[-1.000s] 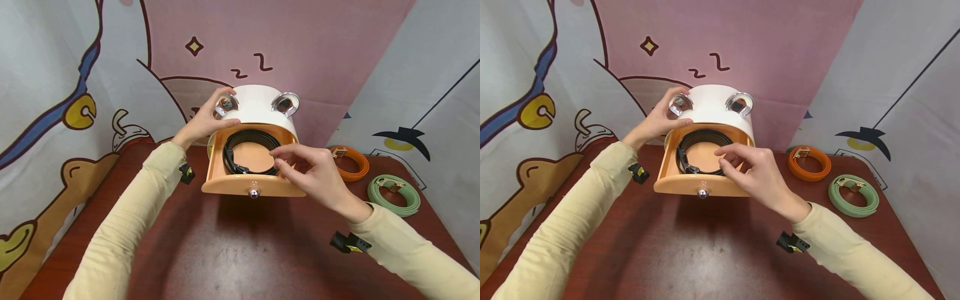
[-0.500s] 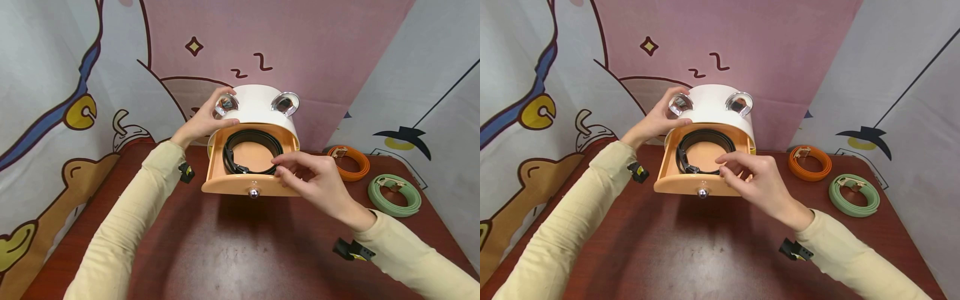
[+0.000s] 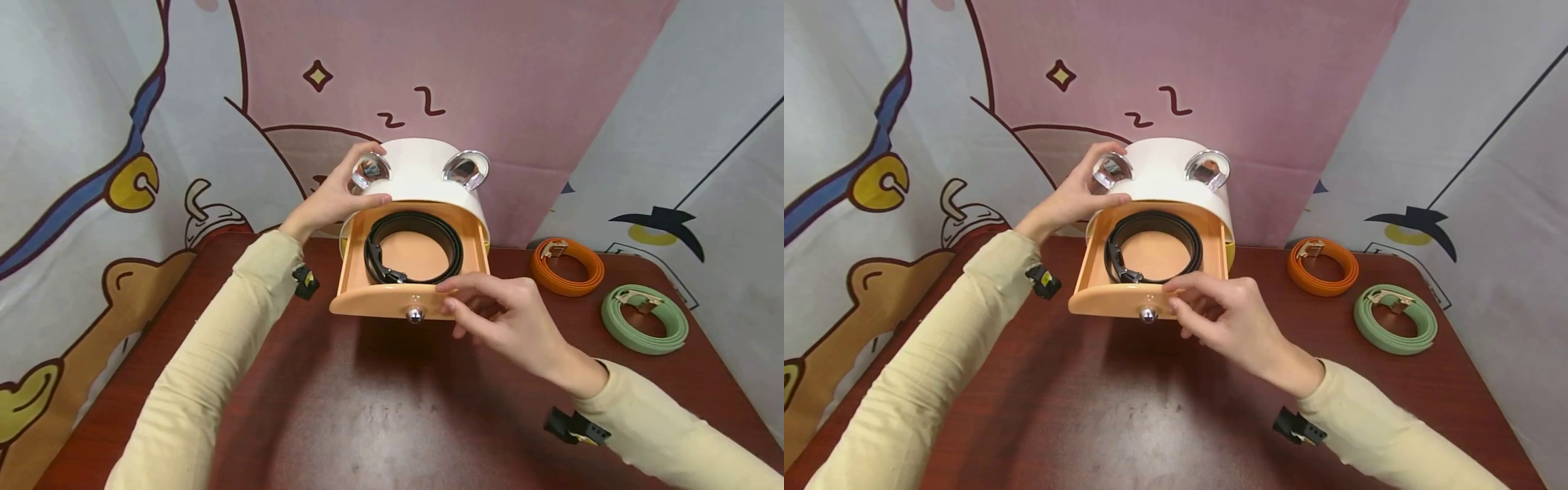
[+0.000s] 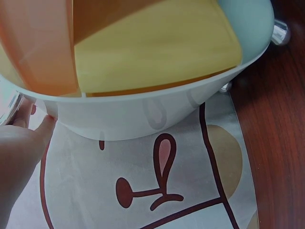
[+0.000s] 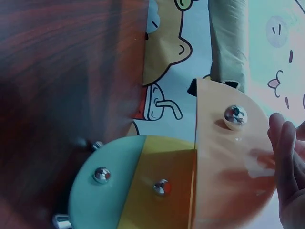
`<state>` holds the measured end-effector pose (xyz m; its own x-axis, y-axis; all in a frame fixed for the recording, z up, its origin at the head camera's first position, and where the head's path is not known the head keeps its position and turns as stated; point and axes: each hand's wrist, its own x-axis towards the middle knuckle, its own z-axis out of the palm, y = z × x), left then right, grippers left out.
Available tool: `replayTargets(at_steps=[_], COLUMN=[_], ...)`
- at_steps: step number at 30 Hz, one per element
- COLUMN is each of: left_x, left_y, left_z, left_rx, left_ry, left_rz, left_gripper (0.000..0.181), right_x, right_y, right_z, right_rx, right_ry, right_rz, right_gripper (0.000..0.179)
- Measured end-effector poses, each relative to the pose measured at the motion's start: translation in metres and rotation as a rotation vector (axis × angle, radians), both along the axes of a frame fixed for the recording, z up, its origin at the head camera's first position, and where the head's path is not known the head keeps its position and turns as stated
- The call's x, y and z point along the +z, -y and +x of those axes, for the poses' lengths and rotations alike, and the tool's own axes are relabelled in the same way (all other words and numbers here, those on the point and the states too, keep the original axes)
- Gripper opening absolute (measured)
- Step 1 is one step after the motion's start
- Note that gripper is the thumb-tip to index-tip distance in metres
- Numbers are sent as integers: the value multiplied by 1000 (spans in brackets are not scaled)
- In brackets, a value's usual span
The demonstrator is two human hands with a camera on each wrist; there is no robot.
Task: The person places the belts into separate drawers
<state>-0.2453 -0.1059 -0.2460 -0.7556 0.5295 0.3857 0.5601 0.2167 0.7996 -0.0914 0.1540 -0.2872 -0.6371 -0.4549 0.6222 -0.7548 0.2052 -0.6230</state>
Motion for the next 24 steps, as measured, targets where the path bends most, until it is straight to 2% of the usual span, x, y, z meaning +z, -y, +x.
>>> replayTargets(at_steps=[9,15,19,24], left_x=[1,1,2,1], left_y=[0,1,1,1], left_z=[1,2,2,2], left_rx=[-9,7,15,21], left_ry=[1,10,15,2], left_rz=[8,-14,-32,-39], left_gripper=[63,63,65,65], right_x=[-13,-23,-30,-38], right_y=[7,14,19,25], right_z=[3,2,0,-2], right_rx=[85,113,119,47], right_ry=[46,52,21,-63], right_rz=[-7,-1,-16,22], right_gripper=[25,35,38,31])
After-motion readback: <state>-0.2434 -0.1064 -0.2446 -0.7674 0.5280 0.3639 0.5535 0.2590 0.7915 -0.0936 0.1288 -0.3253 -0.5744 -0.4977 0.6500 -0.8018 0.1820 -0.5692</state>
